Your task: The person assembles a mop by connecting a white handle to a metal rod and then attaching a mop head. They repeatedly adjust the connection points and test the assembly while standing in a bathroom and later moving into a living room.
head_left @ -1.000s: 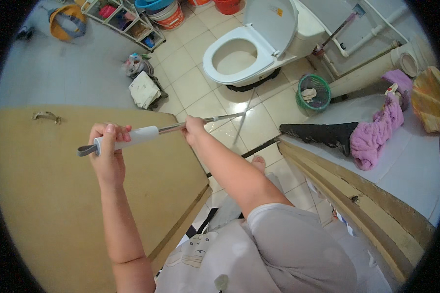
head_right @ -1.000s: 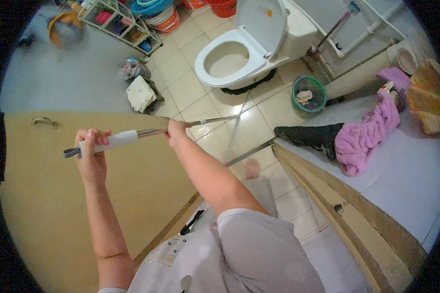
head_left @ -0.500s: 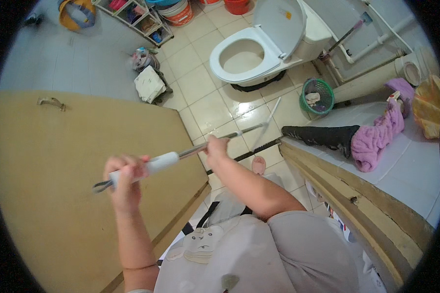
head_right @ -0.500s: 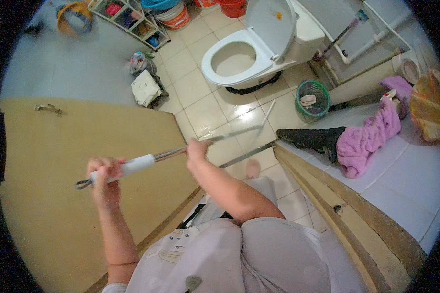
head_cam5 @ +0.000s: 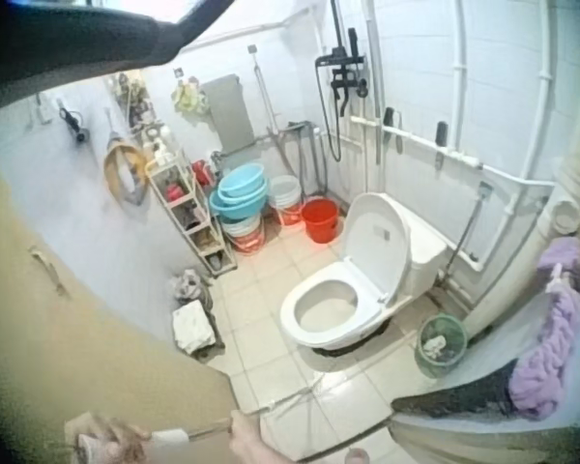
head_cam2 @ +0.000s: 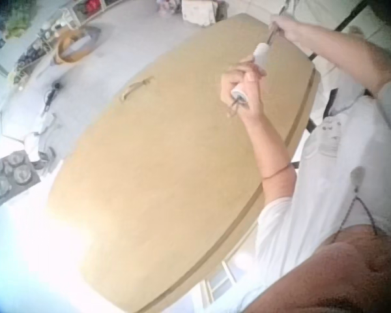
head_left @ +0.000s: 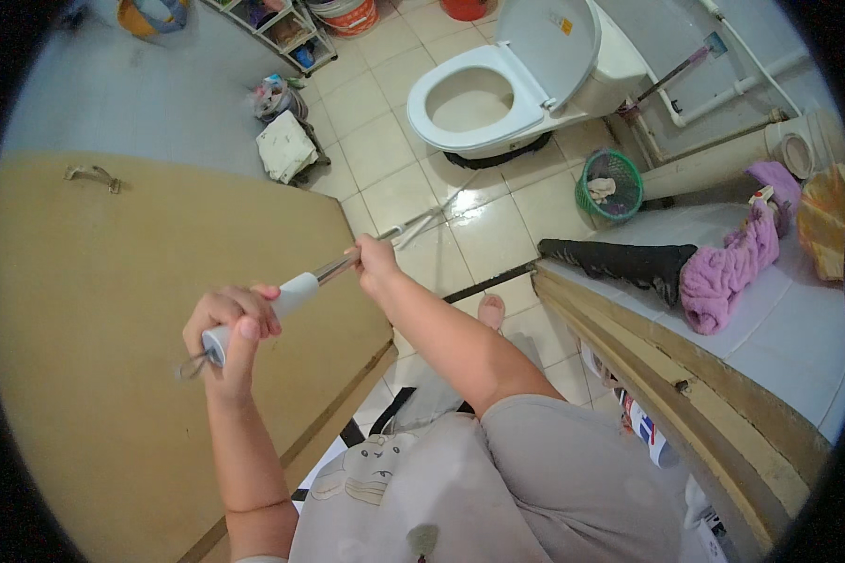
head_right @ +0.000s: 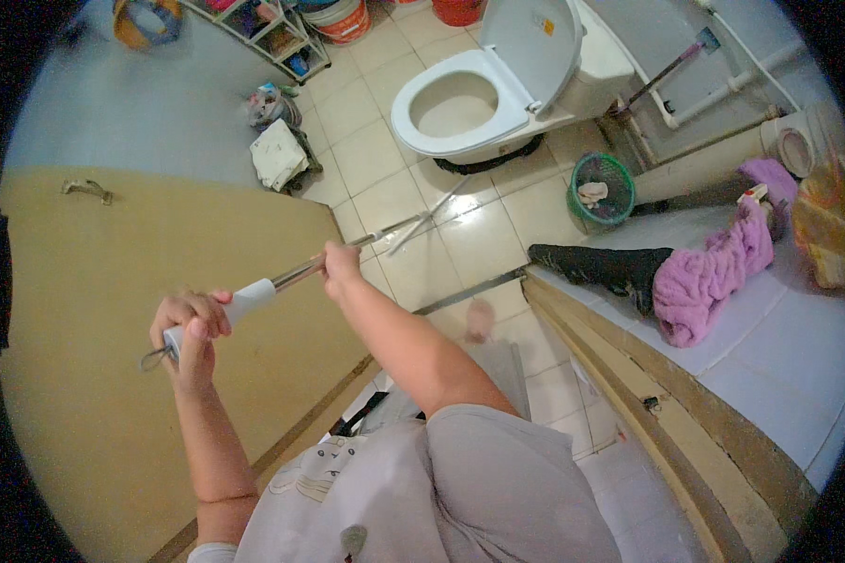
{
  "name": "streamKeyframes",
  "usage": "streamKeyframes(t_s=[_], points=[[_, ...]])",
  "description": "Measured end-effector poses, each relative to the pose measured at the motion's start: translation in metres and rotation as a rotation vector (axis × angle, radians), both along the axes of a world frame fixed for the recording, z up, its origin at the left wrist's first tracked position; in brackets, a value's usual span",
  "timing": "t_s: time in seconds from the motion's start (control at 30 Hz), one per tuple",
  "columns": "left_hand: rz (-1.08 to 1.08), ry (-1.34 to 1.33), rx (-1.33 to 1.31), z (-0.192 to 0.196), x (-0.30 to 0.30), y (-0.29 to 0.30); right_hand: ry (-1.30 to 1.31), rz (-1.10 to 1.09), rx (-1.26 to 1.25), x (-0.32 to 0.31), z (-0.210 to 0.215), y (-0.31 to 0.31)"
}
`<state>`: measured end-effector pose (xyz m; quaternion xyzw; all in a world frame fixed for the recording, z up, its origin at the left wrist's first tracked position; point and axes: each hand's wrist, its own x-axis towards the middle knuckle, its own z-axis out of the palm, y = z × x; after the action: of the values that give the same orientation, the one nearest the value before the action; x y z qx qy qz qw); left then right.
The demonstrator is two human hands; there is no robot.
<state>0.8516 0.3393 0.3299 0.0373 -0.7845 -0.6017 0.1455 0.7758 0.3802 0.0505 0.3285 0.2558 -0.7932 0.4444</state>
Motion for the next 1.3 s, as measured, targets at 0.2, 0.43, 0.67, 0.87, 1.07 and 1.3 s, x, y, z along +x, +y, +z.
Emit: streamKeyframes(t_s=[0.2, 0.43, 0.67, 0.87, 1.07, 1.3], points=[[0.046, 0.117, 0.107, 0.028, 0.015, -0.011, -0.084, -0.085, 0.147, 0.031, 0.073, 0.015], [0.238, 0.264, 0.471, -0.004, 0.019, -0.021, -0.300, -0.199, 0.195, 0.064, 0.039, 0.003], [0.029, 0.153, 0.163, -0.027, -0.002, 0.002, -0.086, -0.065, -0.024, -0.011, -0.019, -0.029], [0.006, 0.167, 0.102, -0.010, 0.005, -0.004, -0.019, 0.026, -0.056, -0.015, 0.005, -0.040], [-0.033, 0.248, 0.364, 0.052, 0.033, -0.029, -0.111, -0.010, 0.038, 0.053, 0.112, -0.007], [0.111, 0.134, 0.398, 0.000, 0.006, -0.005, -0.280, -0.101, 0.220, 0.061, 0.037, 0.034]])
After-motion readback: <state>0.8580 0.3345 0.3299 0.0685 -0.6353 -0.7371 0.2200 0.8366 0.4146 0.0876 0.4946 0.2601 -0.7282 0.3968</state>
